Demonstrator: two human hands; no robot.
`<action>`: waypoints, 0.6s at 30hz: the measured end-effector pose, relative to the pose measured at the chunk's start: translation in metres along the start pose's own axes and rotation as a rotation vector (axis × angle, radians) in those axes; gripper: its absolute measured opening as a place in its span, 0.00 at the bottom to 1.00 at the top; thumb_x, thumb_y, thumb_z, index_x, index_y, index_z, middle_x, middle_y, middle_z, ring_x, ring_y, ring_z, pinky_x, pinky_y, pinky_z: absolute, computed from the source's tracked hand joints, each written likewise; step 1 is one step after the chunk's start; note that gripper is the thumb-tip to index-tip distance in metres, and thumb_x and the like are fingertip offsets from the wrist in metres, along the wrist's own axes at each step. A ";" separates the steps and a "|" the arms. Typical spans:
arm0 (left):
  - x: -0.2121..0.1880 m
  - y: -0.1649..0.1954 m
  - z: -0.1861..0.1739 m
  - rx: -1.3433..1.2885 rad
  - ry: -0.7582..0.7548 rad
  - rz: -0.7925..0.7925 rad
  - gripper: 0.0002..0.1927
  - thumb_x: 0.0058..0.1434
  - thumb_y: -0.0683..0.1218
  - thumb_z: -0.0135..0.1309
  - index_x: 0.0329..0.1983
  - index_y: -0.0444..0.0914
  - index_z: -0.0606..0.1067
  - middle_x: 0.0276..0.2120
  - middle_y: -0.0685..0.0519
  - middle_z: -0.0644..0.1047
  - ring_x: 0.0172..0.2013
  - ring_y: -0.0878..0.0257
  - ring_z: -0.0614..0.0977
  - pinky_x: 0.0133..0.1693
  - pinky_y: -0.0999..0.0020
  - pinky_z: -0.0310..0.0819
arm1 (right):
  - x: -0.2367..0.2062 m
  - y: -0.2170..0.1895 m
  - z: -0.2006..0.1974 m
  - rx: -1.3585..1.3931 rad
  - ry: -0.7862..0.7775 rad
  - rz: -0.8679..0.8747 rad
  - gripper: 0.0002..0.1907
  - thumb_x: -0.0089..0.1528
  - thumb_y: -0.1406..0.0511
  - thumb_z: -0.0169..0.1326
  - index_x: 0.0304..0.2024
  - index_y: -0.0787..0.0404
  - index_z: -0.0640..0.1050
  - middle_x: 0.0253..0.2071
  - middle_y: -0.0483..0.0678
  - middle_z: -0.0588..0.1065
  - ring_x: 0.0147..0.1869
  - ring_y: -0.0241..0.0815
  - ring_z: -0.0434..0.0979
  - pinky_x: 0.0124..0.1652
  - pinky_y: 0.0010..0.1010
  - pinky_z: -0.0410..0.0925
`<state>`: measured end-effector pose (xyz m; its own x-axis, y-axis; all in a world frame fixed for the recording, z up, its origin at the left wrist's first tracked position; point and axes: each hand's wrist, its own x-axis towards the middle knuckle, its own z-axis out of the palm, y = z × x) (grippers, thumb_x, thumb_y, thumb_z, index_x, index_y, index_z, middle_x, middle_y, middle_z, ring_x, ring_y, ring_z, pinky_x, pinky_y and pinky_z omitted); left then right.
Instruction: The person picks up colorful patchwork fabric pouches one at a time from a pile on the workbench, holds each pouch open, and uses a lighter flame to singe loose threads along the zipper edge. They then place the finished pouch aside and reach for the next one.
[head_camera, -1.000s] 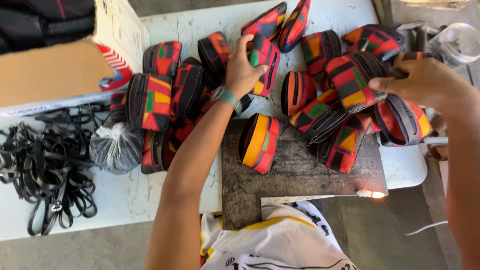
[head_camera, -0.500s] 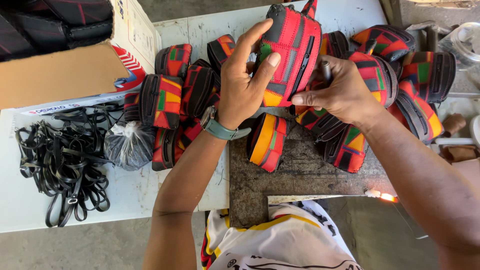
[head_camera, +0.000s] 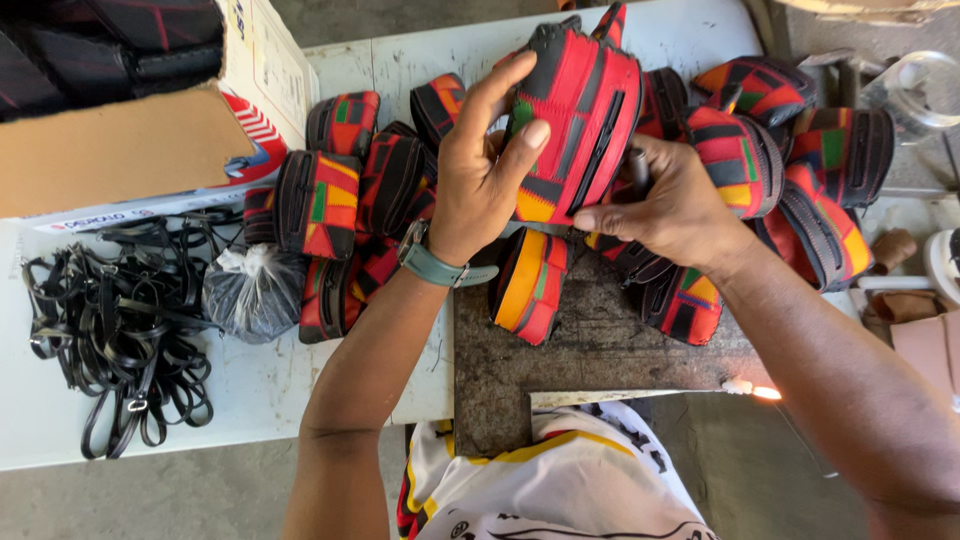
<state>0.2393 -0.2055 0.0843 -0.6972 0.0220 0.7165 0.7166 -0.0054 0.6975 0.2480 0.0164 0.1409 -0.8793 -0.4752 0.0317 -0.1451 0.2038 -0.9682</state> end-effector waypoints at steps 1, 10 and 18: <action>-0.001 0.001 -0.001 -0.020 -0.022 -0.009 0.22 0.80 0.47 0.53 0.72 0.39 0.63 0.67 0.51 0.69 0.69 0.62 0.72 0.68 0.67 0.73 | -0.001 -0.002 0.001 0.014 0.000 -0.021 0.17 0.52 0.68 0.67 0.43 0.61 0.78 0.35 0.40 0.80 0.34 0.24 0.77 0.34 0.19 0.74; -0.009 0.008 -0.003 -0.143 -0.109 -0.014 0.22 0.79 0.46 0.55 0.71 0.39 0.64 0.66 0.52 0.69 0.66 0.63 0.74 0.66 0.66 0.73 | 0.000 -0.001 -0.014 0.353 0.067 -0.015 0.11 0.71 0.63 0.60 0.35 0.62 0.76 0.21 0.40 0.69 0.21 0.28 0.65 0.24 0.24 0.66; 0.023 -0.073 0.012 0.150 -0.107 -0.378 0.22 0.73 0.51 0.56 0.67 0.39 0.73 0.53 0.47 0.83 0.50 0.60 0.85 0.54 0.65 0.82 | -0.028 -0.017 -0.129 -0.352 0.402 0.129 0.14 0.69 0.59 0.59 0.46 0.65 0.77 0.26 0.45 0.75 0.23 0.32 0.72 0.24 0.25 0.67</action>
<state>0.1714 -0.1922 0.0501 -0.9114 0.0980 0.3998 0.4111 0.1682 0.8959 0.2166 0.1364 0.1888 -0.9941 -0.0766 0.0772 -0.1066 0.5460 -0.8310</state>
